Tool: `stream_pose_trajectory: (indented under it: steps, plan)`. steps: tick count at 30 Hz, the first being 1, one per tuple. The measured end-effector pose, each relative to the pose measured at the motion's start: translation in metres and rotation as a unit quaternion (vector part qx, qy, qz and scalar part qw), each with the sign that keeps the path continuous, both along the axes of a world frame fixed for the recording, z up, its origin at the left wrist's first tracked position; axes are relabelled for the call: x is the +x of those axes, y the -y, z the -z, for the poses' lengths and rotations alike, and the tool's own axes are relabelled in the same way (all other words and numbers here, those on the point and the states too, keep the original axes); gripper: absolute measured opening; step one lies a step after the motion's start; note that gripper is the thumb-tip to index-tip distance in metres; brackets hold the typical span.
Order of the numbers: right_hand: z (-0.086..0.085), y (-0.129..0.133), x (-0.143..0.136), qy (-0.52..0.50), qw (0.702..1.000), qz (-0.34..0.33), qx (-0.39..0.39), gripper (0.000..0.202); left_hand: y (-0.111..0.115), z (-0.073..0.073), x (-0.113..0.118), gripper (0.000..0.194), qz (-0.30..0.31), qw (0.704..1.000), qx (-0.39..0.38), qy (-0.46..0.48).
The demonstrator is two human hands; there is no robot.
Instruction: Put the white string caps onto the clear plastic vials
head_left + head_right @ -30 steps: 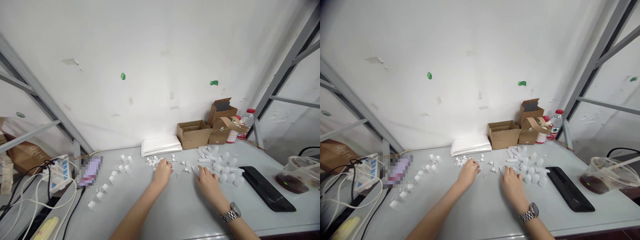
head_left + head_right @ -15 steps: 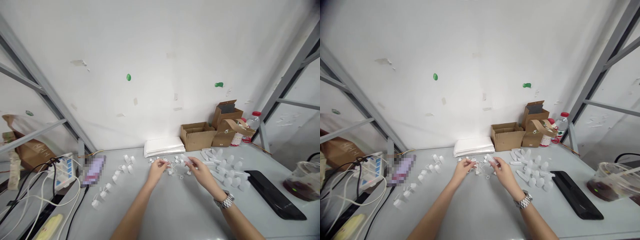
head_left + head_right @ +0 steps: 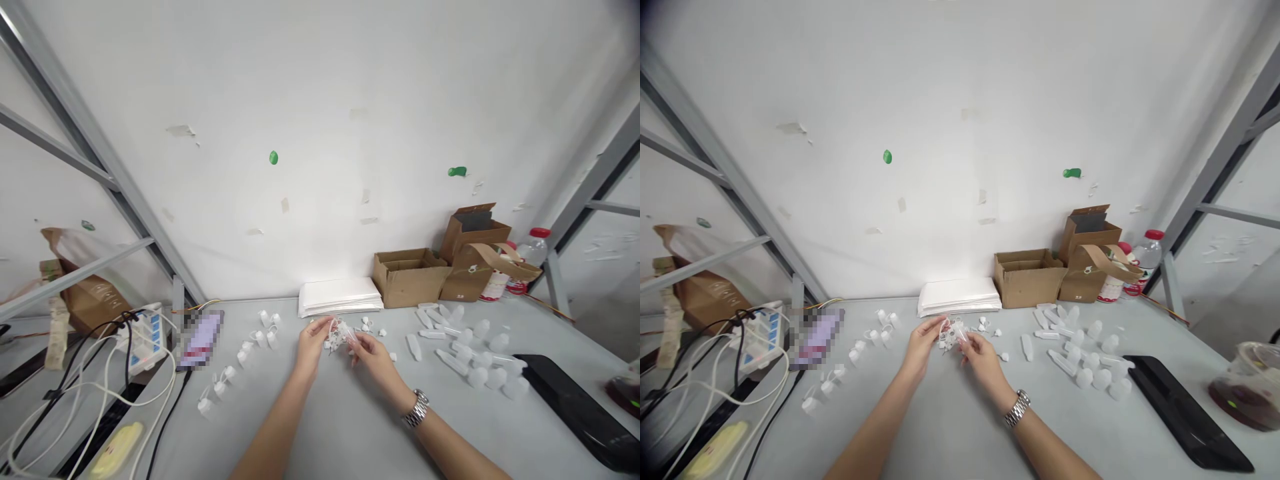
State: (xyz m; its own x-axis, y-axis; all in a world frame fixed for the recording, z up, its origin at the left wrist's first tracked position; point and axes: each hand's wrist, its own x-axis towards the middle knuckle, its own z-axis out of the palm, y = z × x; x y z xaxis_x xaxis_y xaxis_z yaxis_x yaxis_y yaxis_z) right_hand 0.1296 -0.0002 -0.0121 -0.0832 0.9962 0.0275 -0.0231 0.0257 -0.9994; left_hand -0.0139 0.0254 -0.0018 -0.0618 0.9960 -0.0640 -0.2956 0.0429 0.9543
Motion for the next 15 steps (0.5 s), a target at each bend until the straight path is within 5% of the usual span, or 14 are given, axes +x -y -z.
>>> stream_pose_trajectory:
  steps: [8, 15]
  plan:
    - [0.0029, 0.0037, -0.0010, 0.021, 0.999, -0.024, 0.018, 0.037, 0.0043, -0.0005, 0.0028, 0.033, 0.035, 0.999, -0.006, -0.015]
    - [-0.0024, 0.0101, -0.0023, 0.017, 0.999, -0.024, 0.025, 0.033, 0.0069, -0.0015, 0.0028, 0.034, 0.004, 1.000, -0.016, -0.003]
